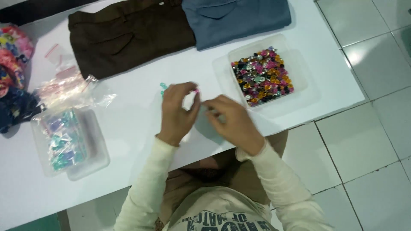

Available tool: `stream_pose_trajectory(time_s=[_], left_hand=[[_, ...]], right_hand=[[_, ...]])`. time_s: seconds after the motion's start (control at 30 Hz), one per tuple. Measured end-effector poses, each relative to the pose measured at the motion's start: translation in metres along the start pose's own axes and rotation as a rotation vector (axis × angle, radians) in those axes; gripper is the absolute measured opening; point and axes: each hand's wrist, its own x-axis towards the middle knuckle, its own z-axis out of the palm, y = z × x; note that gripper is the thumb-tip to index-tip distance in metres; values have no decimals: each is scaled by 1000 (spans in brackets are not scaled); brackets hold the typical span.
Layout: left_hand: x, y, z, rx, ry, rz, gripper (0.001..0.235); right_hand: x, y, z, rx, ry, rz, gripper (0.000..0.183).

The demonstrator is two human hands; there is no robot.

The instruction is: The person is picking up small decorative beads and placing them into a small plastic bag.

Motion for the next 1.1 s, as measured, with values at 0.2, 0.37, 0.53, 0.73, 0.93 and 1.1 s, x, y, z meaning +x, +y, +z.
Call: stream_pose_trajectory(time_s=[0.2,0.37,0.53,0.73,0.93,1.1], left_hand=[[48,25,103,-19,-288,202,20],[62,25,152,216,-515,229,12],[73,31,161,282,-577,217,24],[71,22,175,271,-789,192,35],[76,11,173,502,-648,257,10],[88,30,157,532,-591,223,8]], right_hand=[[-15,50,-107,-610,95,-9,15],[-30,88,-129,-650,16,153,19],[-35,101,-125,-628,-19,182,25],[-16,117,-126,-658,-170,221,28],[11,85,-136,-565,-256,283,33],[25,87,-137,-385,-201,176,45]])
